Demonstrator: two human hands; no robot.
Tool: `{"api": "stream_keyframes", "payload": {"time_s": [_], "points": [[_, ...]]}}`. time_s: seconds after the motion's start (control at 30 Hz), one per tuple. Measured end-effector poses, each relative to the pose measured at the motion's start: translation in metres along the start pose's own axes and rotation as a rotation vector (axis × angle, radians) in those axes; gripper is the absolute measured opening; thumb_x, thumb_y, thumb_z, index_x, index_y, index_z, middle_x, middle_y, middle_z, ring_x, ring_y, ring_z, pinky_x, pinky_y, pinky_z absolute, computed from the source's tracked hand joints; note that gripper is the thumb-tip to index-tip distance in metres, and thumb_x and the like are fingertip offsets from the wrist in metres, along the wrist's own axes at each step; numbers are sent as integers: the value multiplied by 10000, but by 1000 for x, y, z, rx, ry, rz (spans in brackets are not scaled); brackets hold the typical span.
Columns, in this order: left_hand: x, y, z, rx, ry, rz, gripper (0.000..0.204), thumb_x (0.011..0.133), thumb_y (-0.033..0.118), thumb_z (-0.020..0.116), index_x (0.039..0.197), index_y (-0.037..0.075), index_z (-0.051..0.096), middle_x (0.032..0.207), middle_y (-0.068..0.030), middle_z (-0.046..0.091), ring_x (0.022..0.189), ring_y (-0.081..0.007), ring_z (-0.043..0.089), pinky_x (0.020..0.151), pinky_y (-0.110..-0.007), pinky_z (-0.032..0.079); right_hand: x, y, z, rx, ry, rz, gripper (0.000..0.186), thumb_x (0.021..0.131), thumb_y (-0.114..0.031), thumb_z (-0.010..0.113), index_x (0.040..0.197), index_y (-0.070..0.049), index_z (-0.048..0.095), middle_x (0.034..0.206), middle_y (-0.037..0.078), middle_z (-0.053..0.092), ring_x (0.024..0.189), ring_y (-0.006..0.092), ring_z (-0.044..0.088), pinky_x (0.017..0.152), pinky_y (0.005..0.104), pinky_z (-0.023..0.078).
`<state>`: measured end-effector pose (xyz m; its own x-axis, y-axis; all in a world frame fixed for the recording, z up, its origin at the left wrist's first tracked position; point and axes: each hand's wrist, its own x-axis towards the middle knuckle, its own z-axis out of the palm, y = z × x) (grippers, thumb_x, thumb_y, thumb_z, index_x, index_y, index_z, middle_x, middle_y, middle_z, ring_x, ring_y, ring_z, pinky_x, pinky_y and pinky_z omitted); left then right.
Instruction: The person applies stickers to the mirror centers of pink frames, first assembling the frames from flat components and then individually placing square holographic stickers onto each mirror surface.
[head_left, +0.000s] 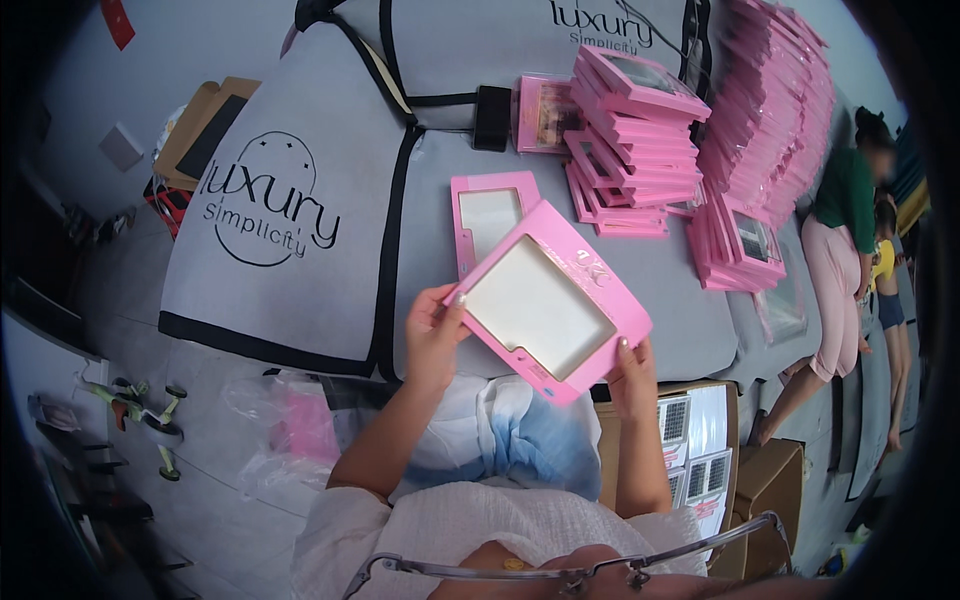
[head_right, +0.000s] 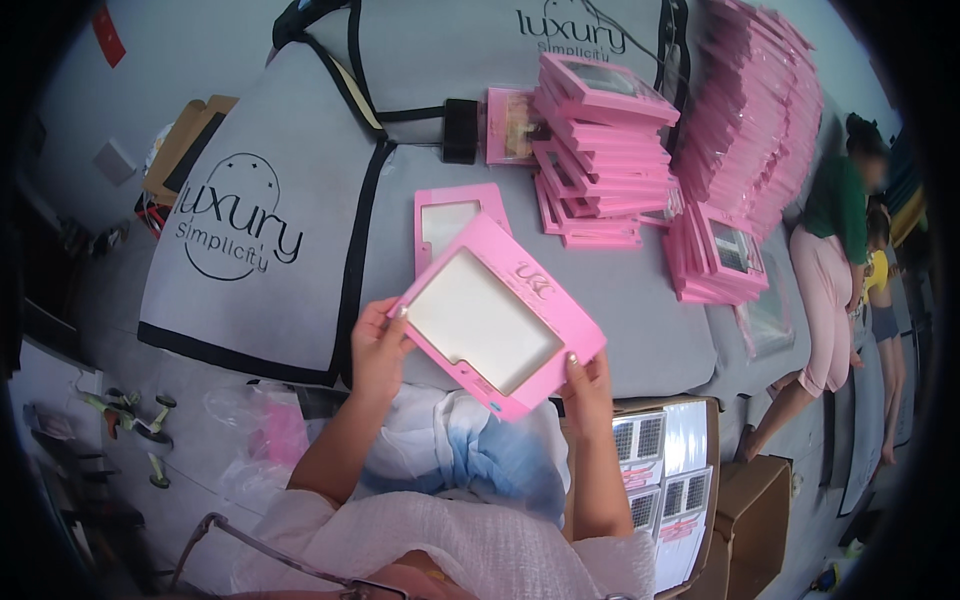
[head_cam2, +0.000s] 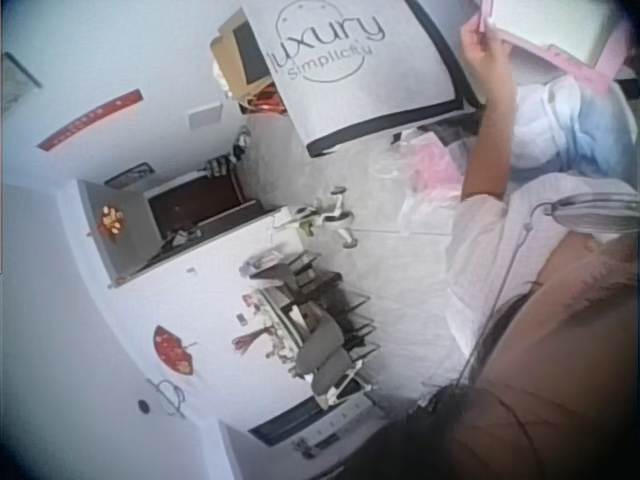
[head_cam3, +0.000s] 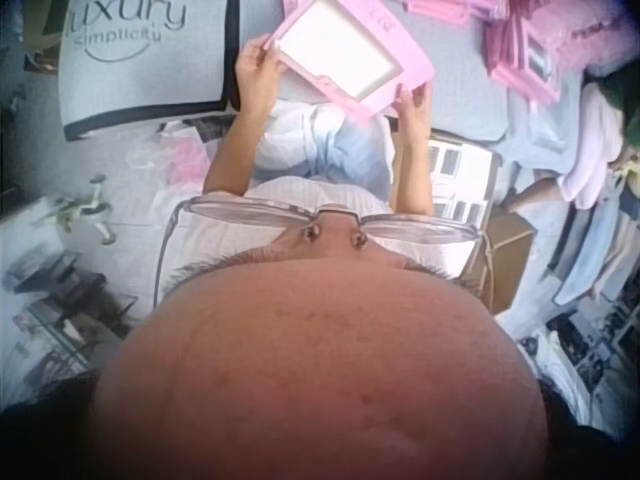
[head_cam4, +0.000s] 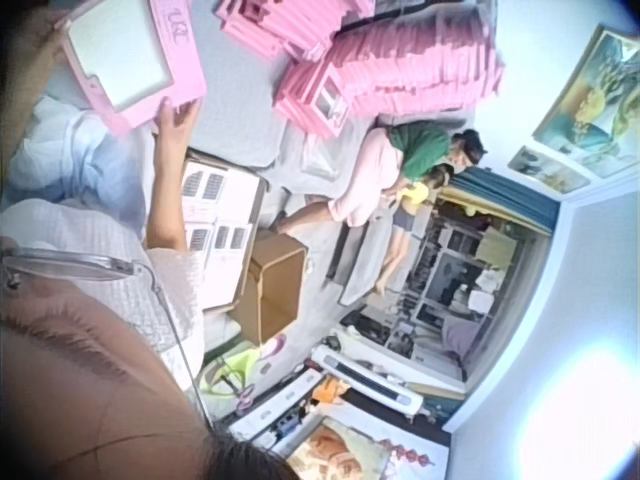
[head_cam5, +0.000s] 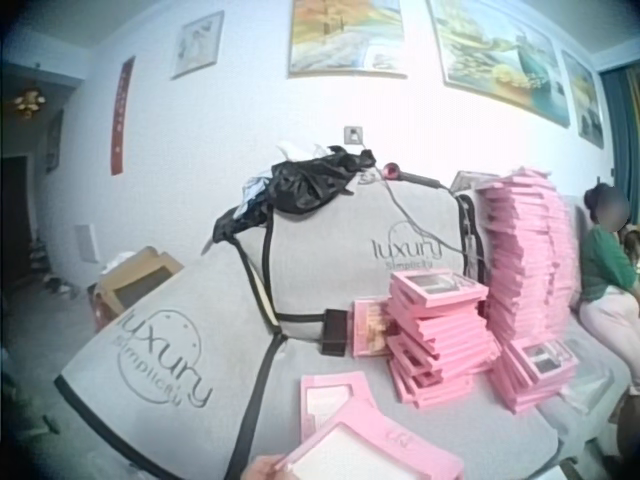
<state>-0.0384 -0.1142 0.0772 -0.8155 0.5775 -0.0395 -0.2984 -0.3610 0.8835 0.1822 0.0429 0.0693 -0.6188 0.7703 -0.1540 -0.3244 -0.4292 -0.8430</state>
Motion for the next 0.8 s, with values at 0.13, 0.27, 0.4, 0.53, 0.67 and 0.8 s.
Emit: {"api": "stream_keyframes", "payload": {"time_s": [0.13,0.27,0.4,0.53,0.67,0.8], "points": [[-4,-20,10,99,-181,-221,216,951,115,545,1142,20,519,1086,-72,583,976,-158,598,853,-352,534,13,-11,-15,-43,137,-169,420,920,-13,528,1315,-3,385,1190,124,577,1061,191,586,936,316,469],[37,-47,-14,648,-101,242,259,917,121,582,1141,1,530,1079,-96,525,962,-172,540,803,-333,509,25,-19,-69,-44,406,-162,340,917,1,529,1244,20,434,1168,133,586,1027,184,594,906,321,483],[118,-79,-45,981,109,406,450,870,153,620,1258,-18,467,1140,-175,503,984,-241,537,803,-325,487,38,-3,-122,-604,720,-345,468,895,-78,593,1298,46,388,1281,221,470,1178,289,489,990,398,405],[161,-88,-36,999,122,32,658,839,132,657,1368,-62,317,1177,-203,533,1034,-250,569,821,-343,495,40,11,-100,-1318,733,-719,626,868,-123,618,1388,36,307,1404,264,292,1323,396,286,1101,456,229],[154,-71,-29,710,-11,-194,708,849,44,631,1423,-48,226,1122,-155,579,1005,-203,586,813,-324,503,51,11,-37,-1070,358,-652,466,899,-71,561,1331,10,405,1298,194,457,1240,307,440,1020,397,376],[107,-72,-57,462,-261,-81,736,861,-56,557,1474,26,160,1162,-123,575,1028,-170,585,851,-301,493,74,17,-10,-821,27,-401,488,922,-35,525,1385,-33,370,1172,144,558,1011,193,604,843,300,493]]}}
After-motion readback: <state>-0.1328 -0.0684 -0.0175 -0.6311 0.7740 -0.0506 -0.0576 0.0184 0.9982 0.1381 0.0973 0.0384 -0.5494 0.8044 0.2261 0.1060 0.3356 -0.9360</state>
